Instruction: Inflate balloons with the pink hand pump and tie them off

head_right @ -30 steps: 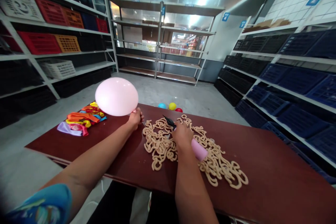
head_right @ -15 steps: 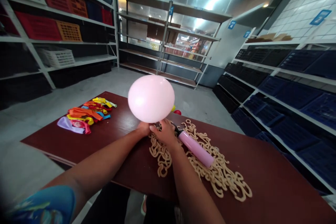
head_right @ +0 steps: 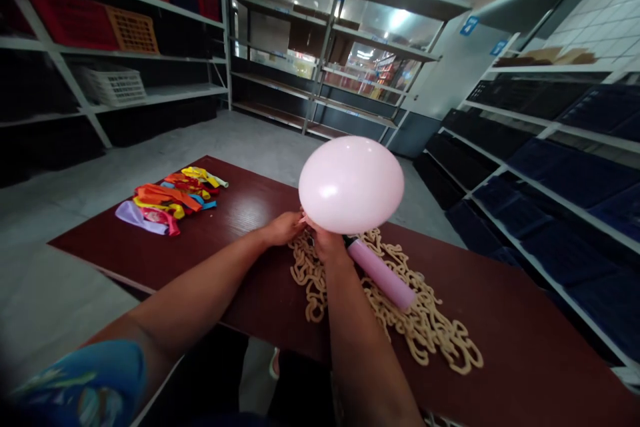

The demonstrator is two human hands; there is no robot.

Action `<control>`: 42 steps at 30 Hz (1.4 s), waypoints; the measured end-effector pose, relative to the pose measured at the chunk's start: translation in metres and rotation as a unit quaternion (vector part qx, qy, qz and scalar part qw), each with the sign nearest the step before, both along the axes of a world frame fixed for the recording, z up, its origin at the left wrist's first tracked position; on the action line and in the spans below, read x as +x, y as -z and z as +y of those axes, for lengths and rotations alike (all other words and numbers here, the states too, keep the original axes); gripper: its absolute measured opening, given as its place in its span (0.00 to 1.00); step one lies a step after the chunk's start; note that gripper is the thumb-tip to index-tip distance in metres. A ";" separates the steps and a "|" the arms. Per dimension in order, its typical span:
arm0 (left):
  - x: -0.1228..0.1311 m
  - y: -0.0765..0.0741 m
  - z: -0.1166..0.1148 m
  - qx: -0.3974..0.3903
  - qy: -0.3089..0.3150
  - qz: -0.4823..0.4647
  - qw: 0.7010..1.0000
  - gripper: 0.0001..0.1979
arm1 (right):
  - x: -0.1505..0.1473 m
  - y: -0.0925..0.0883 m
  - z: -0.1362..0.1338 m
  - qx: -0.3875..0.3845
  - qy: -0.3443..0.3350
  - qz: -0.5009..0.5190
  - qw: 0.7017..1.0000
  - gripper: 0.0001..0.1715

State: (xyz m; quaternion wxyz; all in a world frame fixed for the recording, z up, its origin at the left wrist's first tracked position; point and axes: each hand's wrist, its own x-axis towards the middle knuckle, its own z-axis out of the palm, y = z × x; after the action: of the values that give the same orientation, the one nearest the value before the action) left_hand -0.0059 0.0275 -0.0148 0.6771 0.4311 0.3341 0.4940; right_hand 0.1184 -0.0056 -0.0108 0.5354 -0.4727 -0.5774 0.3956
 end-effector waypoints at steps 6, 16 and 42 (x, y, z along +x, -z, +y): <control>-0.007 -0.019 -0.009 0.044 0.143 0.013 0.989 0.06 | 0.008 -0.004 0.002 -0.089 -0.074 0.170 0.979 0.15; 0.004 -0.012 -0.007 -0.028 0.117 -0.088 0.989 0.09 | 0.006 -0.003 0.003 -0.076 -0.018 0.140 0.987 0.20; -0.020 -0.003 0.025 -0.129 -0.009 -0.228 0.965 0.10 | 0.023 -0.005 0.000 -0.035 0.054 -0.040 0.997 0.14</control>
State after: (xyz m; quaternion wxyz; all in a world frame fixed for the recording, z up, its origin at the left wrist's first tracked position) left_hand -0.0255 0.0529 -0.0116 0.7805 0.2135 0.2359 0.5382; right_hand 0.1416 -0.0058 -0.0059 0.5156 -0.5367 -0.5579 0.3673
